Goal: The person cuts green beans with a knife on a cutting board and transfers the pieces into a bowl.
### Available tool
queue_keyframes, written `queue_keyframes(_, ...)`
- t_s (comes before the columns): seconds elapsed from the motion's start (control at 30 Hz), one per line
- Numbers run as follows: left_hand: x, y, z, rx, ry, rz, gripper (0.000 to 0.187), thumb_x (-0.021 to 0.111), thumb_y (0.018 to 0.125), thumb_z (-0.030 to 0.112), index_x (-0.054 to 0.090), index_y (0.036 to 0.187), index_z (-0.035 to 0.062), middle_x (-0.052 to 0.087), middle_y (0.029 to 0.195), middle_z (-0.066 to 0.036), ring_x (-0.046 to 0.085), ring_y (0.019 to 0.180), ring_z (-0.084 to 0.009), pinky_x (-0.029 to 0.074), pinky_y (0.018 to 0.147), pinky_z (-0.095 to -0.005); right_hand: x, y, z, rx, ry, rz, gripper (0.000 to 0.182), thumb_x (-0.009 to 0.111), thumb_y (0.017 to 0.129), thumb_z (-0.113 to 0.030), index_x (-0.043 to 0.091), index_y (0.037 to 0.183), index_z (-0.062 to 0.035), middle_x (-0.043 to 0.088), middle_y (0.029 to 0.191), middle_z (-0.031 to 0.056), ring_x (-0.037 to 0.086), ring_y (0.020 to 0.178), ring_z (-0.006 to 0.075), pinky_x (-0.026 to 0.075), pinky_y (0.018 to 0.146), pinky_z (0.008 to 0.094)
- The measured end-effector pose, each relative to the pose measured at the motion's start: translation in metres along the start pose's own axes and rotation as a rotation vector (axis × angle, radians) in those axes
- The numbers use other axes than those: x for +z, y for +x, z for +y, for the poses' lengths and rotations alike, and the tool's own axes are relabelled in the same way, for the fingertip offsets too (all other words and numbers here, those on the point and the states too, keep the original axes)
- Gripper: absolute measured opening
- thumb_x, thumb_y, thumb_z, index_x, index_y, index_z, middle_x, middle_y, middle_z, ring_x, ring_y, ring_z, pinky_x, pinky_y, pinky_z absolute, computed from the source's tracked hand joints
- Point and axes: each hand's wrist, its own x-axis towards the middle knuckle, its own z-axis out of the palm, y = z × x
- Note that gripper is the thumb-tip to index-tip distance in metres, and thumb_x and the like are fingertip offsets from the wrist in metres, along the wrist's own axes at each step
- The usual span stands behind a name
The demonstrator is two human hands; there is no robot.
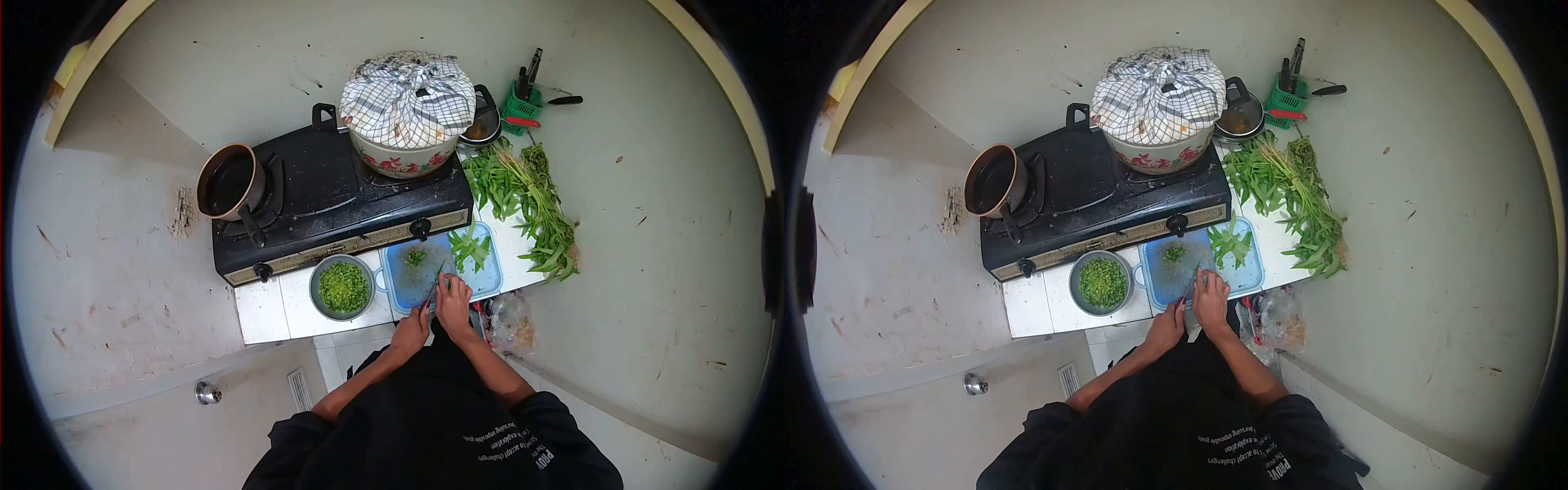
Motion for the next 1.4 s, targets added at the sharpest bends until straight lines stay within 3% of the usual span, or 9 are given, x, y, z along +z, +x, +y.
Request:
queue_keyframes(0.47,-0.002,0.007,0.003,0.023,0.025,0.118,0.043,0.041,0.104,0.037,0.053,0.108,-0.0039,0.063,0.077,-0.036,0.062,0.076,-0.0567,0.05,0.069,-0.0632,0.002,-0.002,-0.001,0.017,0.013,0.023,0.043,0.058,0.094,-0.015,0.055,0.136,-0.0042,0.055,0.118,0.0104,0.05,0.109,0.0287,0.036,0.093,0.0445)
queue_keyframes(0.77,0.0,0.0,0.004,-0.008,0.003,-0.008,0.044,0.039,0.105,0.038,0.053,0.109,-0.0033,0.063,0.083,-0.038,0.061,0.083,-0.0576,0.047,0.074,-0.065,0.004,-0.001,-0.001,0.048,0.041,-0.039,0.046,0.057,0.094,-0.015,0.051,0.137,-0.0004,0.054,0.119,0.0139,0.05,0.112,0.031,0.037,0.094,0.047)
queue_keyframes(1.27,0.005,0.009,0.003,-0.012,-0.004,0.097,0.044,0.04,0.104,0.037,0.052,0.109,-0.0048,0.063,0.082,-0.038,0.061,0.082,-0.0575,0.048,0.073,-0.0646,-0.001,-0.001,0.0,0.024,0.058,0.066,0.04,0.061,0.091,-0.01,0.059,0.131,-0.0032,0.058,0.119,0.0119,0.053,0.11,0.0299,0.038,0.092,0.0438)
queue_keyframes(1.4,0.0,0.004,0.007,-0.012,-0.018,0.046,0.044,0.04,0.105,0.037,0.052,0.11,-0.0045,0.062,0.082,-0.038,0.061,0.083,-0.0575,0.047,0.074,-0.0643,0.0,-0.001,0.007,0.022,0.107,0.052,0.038,0.06,0.091,-0.01,0.061,0.128,-0.0028,0.059,0.118,0.011,0.054,0.109,0.0289,0.04,0.091,0.0421)
